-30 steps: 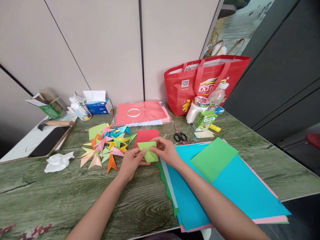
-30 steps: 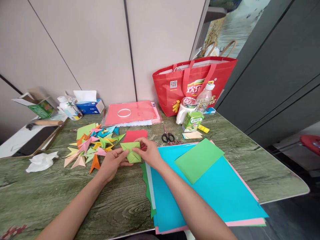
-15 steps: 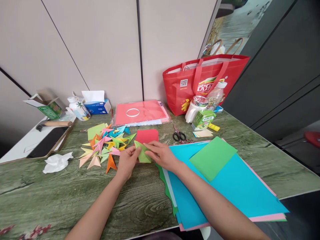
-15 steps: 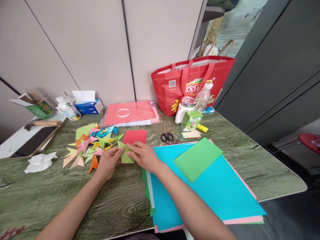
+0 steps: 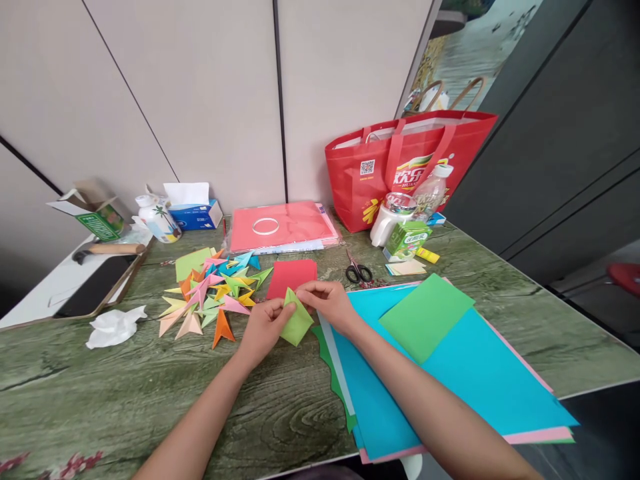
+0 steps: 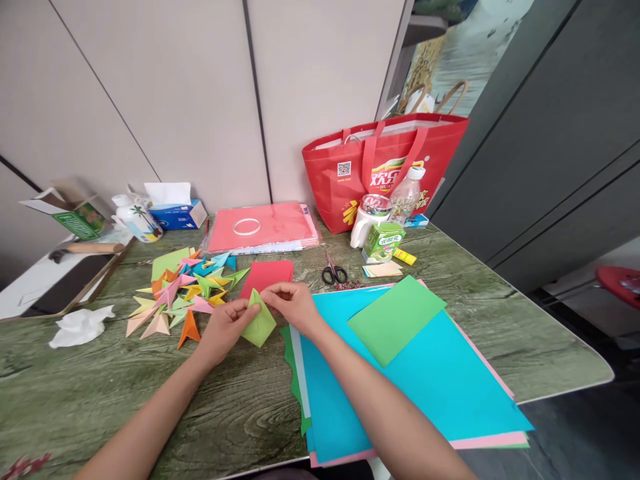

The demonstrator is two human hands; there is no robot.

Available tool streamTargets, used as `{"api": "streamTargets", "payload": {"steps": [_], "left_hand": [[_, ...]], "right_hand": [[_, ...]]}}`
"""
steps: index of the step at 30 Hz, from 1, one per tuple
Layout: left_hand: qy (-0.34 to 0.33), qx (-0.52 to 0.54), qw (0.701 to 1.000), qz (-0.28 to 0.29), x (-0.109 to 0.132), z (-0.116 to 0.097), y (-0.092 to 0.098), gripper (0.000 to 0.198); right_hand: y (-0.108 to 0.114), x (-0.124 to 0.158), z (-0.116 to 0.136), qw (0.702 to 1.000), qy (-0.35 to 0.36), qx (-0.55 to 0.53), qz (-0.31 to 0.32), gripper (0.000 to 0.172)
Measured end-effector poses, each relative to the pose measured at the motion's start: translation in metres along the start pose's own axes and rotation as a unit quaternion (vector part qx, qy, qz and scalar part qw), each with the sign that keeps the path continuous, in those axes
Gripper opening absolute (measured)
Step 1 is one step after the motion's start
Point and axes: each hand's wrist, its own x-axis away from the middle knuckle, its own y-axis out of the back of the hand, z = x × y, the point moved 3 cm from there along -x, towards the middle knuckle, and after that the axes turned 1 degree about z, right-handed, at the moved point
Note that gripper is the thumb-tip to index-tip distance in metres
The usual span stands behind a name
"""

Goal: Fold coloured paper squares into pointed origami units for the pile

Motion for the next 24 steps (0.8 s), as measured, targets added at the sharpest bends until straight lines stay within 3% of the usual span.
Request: {"api": "streamTargets", "payload": {"steps": [4, 8, 12, 14, 17, 19, 24], "left_hand": [[-0.006, -0.032, 0.999, 0.014, 0.003, -0.006, -0.006, 0.027], [-0.038, -0.095, 0.995, 0.006, 0.005, -0.008, -0.008, 0.026], [-0.079, -0.162, 0.984, -0.006, 0.007, -0.006, -0.012, 0.027], [-0.086, -0.174, 0.981, -0.017, 0.008, -0.006, -0.012, 0.029], [-0.056, -0.138, 0.988, -0.032, 0.006, -0.006, -0.009, 0.029], [-0.022, -0.088, 0.995, -0.046, 0.004, -0.006, -0.004, 0.027], [-0.009, -0.024, 0.998, -0.058, 0.002, -0.008, 0.004, 0.026]], "right_hand": [[0.0, 0.0, -0.002, 1.0, -0.021, 0.0, -0.003, 0.025], [-0.001, 0.003, 0.005, 0.993, 0.027, 0.107, -0.027, 0.016], [-0.005, 0.012, 0.013, 0.944, 0.128, 0.287, -0.101, 0.015], [-0.007, 0.014, 0.014, 0.929, 0.148, 0.317, -0.118, 0.015], [-0.004, 0.009, 0.011, 0.966, 0.098, 0.222, -0.09, 0.017], [-0.002, 0.004, 0.005, 0.996, 0.011, 0.091, -0.019, 0.027], [-0.001, 0.001, 0.002, 0.994, -0.053, -0.061, 0.073, 0.028]]}}
